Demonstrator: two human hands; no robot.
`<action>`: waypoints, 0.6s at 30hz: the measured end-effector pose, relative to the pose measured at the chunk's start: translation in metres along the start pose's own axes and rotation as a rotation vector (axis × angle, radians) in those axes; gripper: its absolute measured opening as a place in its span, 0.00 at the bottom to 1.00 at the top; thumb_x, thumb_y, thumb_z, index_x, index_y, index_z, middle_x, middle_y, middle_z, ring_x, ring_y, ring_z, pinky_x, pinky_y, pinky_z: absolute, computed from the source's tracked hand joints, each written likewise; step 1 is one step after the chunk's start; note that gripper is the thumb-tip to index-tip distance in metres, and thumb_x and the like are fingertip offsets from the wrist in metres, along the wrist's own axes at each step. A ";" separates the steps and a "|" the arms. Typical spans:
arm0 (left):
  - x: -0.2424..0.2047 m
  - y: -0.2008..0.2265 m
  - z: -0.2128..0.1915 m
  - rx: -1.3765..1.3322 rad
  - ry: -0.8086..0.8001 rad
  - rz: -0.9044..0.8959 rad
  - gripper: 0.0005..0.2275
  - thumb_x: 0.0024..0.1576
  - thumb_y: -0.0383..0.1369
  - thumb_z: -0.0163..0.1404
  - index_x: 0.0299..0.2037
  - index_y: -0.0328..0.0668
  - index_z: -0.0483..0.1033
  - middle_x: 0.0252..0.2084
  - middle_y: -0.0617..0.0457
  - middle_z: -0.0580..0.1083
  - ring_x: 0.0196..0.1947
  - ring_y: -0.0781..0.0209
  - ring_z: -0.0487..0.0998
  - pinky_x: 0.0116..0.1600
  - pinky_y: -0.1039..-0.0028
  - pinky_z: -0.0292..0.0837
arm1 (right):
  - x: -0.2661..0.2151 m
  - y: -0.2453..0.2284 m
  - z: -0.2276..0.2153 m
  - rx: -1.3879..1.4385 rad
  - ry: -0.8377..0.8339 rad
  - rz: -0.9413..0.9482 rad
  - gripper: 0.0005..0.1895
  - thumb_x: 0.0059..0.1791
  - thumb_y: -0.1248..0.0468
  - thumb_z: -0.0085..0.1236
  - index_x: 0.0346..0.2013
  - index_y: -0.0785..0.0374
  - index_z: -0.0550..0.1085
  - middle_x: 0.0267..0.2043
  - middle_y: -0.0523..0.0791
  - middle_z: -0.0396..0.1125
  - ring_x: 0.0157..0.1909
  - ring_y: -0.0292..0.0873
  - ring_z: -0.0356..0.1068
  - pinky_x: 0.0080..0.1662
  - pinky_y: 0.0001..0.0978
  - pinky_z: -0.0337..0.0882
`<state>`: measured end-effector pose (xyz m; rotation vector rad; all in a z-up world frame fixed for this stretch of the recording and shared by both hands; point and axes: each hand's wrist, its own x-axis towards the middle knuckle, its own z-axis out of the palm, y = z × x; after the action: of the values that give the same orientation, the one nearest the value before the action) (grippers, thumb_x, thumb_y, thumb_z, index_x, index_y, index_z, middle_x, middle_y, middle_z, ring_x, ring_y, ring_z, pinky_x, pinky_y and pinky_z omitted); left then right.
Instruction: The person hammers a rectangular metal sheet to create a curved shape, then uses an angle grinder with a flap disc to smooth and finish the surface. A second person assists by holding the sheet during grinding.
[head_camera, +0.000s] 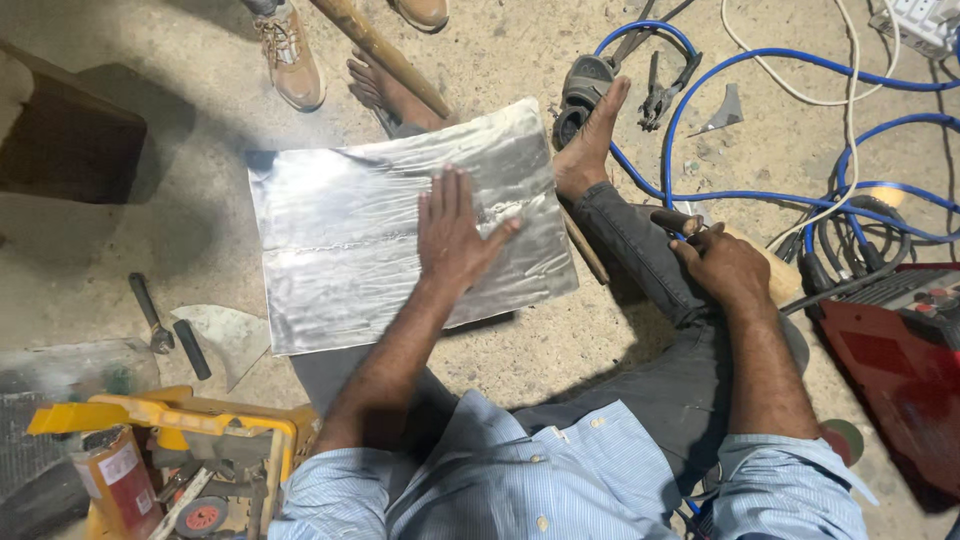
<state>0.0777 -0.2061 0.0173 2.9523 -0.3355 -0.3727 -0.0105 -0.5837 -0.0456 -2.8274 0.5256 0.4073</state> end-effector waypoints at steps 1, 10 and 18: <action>-0.005 0.006 0.002 0.015 0.008 0.041 0.50 0.56 0.72 0.28 0.76 0.35 0.35 0.80 0.40 0.34 0.80 0.44 0.32 0.78 0.52 0.26 | 0.000 0.001 0.001 0.008 0.007 -0.011 0.29 0.50 0.38 0.54 0.53 0.55 0.80 0.46 0.55 0.76 0.52 0.59 0.74 0.52 0.53 0.71; -0.031 -0.075 -0.012 0.091 0.061 0.096 0.47 0.56 0.70 0.33 0.76 0.39 0.44 0.79 0.41 0.41 0.78 0.45 0.37 0.75 0.49 0.28 | -0.004 0.002 0.003 -0.007 0.057 -0.073 0.30 0.52 0.37 0.53 0.53 0.56 0.80 0.48 0.54 0.75 0.51 0.59 0.73 0.51 0.54 0.72; -0.059 -0.140 -0.034 0.333 0.084 -0.190 0.48 0.56 0.72 0.29 0.76 0.37 0.45 0.79 0.40 0.42 0.79 0.45 0.37 0.77 0.50 0.26 | -0.003 -0.001 0.004 -0.019 -0.007 -0.008 0.30 0.52 0.36 0.52 0.54 0.55 0.80 0.47 0.53 0.76 0.51 0.57 0.75 0.51 0.52 0.72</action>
<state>0.0592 -0.0530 0.0387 3.3272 -0.1148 -0.2324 -0.0135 -0.5810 -0.0485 -2.8438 0.5111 0.4232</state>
